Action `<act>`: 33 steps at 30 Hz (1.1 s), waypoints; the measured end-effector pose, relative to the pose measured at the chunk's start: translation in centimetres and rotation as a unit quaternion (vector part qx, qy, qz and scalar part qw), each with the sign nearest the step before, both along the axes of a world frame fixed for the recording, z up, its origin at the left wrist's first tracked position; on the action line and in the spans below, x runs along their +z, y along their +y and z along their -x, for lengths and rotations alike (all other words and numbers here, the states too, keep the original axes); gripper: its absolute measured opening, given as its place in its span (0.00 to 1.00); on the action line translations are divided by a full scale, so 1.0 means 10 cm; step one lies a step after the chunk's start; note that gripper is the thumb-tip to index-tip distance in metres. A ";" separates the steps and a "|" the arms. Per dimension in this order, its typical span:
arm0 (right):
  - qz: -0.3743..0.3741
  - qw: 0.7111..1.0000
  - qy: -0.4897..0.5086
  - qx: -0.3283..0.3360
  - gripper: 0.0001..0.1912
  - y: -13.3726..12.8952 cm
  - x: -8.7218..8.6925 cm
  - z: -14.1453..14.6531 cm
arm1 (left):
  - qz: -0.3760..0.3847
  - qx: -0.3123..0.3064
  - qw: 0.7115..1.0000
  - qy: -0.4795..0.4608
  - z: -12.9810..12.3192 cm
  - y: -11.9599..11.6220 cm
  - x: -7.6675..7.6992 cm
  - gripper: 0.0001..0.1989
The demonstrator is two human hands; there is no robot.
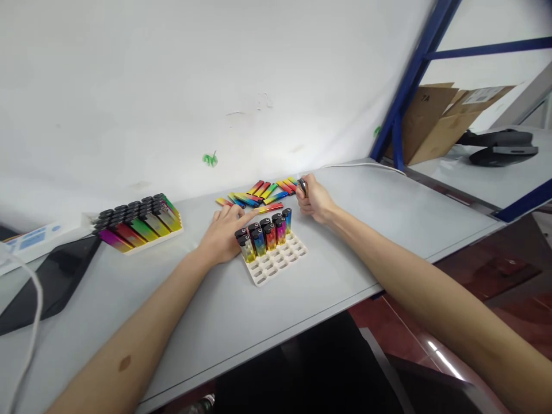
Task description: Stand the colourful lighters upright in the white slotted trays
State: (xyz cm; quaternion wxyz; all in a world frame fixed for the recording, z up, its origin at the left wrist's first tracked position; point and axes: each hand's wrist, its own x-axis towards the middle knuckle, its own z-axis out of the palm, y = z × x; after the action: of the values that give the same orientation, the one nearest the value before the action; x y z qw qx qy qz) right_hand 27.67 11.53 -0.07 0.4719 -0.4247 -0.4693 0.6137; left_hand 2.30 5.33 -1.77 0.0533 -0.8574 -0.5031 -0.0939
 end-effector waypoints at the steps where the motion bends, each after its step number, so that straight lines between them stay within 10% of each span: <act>1: 0.002 1.000 0.001 -0.005 0.27 -0.01 0.00 0.01 | -0.004 0.005 1.000 0.003 0.01 0.00 -0.01 0.30; 12: -0.007 1.000 -0.009 0.001 0.24 -0.06 0.00 0.03 | -0.042 0.045 0.996 -0.069 0.00 -0.12 0.00 0.08; 23: -0.078 0.996 -0.002 0.052 0.21 -0.14 0.05 0.03 | -0.007 0.014 0.995 -0.095 0.02 -0.13 0.03 0.14; 33: -0.144 0.949 -0.159 0.233 0.17 -0.16 0.25 -0.38 | 0.020 0.045 0.990 -0.129 0.04 -0.15 0.04 0.13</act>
State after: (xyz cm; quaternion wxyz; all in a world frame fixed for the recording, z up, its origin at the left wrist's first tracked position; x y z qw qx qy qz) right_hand 31.51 9.88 2.41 0.2917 -0.3230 -0.7075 0.5568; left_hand 1.94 3.84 -1.41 -0.0253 -0.8156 -0.5453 -0.1916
